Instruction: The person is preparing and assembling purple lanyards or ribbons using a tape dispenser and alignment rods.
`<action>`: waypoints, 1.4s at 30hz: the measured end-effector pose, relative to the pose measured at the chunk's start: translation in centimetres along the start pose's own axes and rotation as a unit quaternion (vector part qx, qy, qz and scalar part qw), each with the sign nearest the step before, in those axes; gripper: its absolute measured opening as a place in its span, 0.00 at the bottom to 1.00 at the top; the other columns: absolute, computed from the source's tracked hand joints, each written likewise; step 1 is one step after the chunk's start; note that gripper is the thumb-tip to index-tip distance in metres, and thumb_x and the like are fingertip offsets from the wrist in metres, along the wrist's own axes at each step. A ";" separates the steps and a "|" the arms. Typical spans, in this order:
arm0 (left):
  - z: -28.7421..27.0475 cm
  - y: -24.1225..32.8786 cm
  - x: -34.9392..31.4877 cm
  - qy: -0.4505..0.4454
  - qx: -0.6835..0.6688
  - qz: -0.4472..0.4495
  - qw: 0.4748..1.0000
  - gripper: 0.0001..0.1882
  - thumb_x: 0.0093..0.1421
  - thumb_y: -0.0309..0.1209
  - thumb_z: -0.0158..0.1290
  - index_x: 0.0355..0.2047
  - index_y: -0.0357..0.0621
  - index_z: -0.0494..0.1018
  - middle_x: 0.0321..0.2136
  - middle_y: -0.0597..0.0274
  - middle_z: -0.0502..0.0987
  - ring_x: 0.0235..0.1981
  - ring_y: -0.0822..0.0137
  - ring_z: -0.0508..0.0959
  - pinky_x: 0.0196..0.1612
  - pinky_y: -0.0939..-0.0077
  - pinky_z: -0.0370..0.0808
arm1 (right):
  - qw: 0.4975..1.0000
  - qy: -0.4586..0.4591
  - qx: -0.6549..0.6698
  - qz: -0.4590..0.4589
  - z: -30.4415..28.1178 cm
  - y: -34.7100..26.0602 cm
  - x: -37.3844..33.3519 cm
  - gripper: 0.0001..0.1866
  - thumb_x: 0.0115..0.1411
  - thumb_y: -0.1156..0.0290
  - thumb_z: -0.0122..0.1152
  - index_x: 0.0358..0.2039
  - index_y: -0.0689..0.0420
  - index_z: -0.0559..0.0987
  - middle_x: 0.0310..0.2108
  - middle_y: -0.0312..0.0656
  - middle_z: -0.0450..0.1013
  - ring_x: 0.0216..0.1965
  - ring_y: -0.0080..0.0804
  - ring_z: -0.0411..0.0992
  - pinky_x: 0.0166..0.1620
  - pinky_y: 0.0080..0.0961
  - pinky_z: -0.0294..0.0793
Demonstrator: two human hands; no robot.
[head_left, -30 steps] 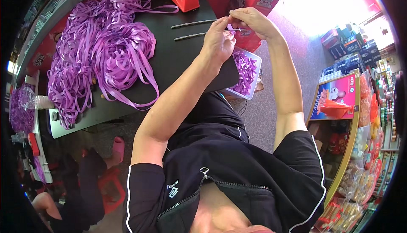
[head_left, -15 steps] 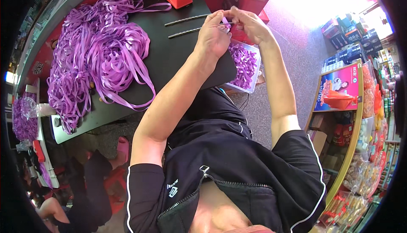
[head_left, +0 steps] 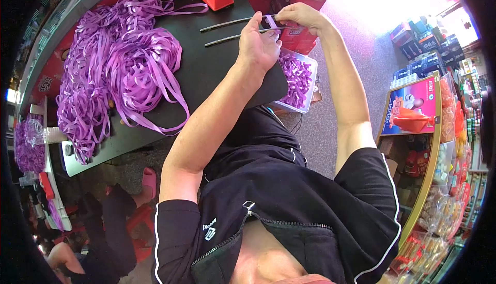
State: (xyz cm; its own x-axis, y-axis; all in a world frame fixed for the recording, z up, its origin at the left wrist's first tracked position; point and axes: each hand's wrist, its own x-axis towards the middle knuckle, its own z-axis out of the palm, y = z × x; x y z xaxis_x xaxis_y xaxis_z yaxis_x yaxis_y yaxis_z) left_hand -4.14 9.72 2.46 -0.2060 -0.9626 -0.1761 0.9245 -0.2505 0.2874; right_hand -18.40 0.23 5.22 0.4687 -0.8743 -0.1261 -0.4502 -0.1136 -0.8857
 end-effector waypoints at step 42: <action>0.3 0.1 -0.6 -0.011 0.016 0.003 1.000 0.27 0.61 0.43 0.42 0.59 0.55 0.52 0.61 0.31 0.31 0.65 0.47 0.32 0.63 0.56 0.28 | 0.743 -0.154 0.651 -0.017 7.2 11.3 2.7 0.19 0.58 0.71 0.52 0.50 0.61 0.68 0.39 0.48 0.73 0.39 0.34 0.73 0.45 0.31 0.73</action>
State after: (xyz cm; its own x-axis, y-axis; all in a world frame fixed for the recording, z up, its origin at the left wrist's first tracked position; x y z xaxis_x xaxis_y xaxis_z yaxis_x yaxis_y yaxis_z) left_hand -4.01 10.28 2.89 -0.2079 -0.9661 -0.1530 0.9149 -0.2474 0.3190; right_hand -16.76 -0.04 -8.32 0.7053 -0.7088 -0.0121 0.5889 0.5954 -0.5465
